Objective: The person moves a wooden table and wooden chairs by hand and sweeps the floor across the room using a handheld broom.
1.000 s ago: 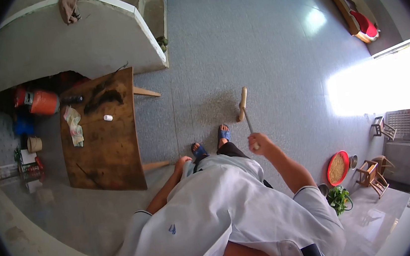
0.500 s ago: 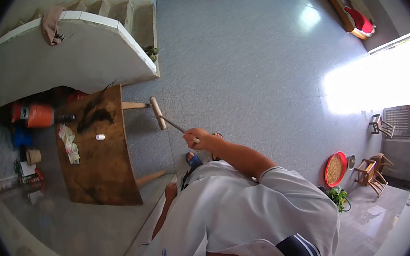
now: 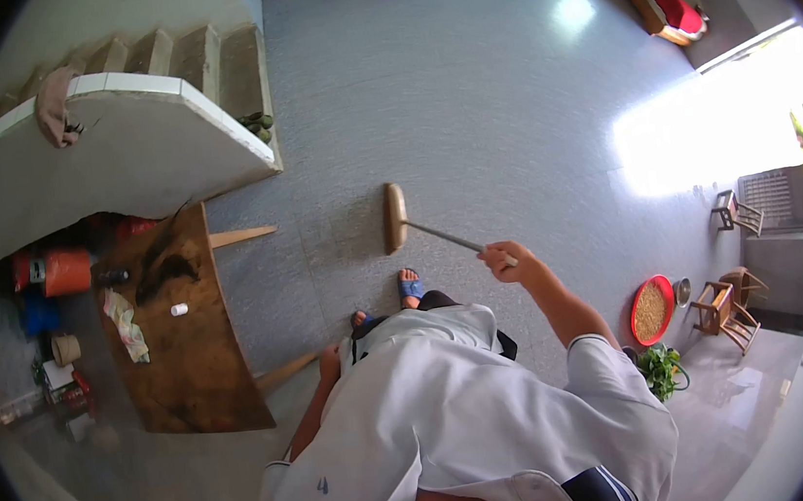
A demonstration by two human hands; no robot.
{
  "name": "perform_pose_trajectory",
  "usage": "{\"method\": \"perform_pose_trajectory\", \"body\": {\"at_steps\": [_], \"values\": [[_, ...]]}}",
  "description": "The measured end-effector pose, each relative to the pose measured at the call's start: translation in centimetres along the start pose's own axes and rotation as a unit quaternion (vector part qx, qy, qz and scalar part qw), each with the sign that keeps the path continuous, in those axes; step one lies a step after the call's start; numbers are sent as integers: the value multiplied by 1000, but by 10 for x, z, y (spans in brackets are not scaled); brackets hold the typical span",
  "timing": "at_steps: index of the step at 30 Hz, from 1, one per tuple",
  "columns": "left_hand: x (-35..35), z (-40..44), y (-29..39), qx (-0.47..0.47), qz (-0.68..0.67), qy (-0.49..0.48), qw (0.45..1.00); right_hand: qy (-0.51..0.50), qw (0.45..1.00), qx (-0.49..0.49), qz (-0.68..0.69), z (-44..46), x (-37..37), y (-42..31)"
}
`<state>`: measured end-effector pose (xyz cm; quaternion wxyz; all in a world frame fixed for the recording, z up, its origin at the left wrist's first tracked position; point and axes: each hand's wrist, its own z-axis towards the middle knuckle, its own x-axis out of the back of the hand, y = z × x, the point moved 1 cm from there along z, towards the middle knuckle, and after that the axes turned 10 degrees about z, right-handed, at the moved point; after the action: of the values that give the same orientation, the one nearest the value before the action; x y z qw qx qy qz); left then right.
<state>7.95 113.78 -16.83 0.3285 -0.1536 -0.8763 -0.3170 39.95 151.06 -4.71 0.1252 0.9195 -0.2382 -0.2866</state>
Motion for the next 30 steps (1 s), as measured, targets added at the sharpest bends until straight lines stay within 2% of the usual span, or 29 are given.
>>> {"method": "perform_pose_trajectory", "body": {"at_steps": [3, 6, 8, 10, 12, 13, 15, 17, 19, 20, 24, 26, 28, 30], "values": [[29, 10, 44, -5, -4, 26, 1000, 27, 997, 68, -39, -31, 27, -24], [34, 32, 48, -28, -16, 59, 998, 64, 987, 113, -96, -24, 28, -15], [43, 36, 58, -36, 11, 72, 997, 34, 985, 134, -100, -1, 25, 3], [50, 42, 56, -59, -9, 74, 995, -50, 942, 227, -244, 19, 11, 36], [51, 44, 52, -48, -20, 65, 997, -74, 851, 291, -431, 62, 13, 49], [52, 44, 50, -33, -33, 58, 997, -75, 852, 291, -429, 69, 0, 59], [57, 43, 53, 4, -52, 31, 998, -24, 939, 191, -286, 60, -51, 93], [62, 44, 57, 45, -73, 11, 996, 28, 987, 80, -138, 56, -91, 115], [71, 47, 54, -12, 20, -8, 1000, 6, 991, 29, -127, 80, -114, 118], [77, 47, 51, 0, 22, 6, 1000, -12, 994, -16, -112, 94, -129, 125], [110, 56, 59, -35, -11, 6, 999, -5, 988, -37, -150, 140, -186, 144], [125, 62, 59, -41, -16, 0, 999, -73, 982, -74, -156, 190, -199, 150], [128, 74, 34, -70, -31, 1, 997, -47, 980, -91, -172, 215, -217, 153], [131, 84, 11, -63, -26, 4, 998, -24, 981, -156, -109, 241, -231, 149]]}}
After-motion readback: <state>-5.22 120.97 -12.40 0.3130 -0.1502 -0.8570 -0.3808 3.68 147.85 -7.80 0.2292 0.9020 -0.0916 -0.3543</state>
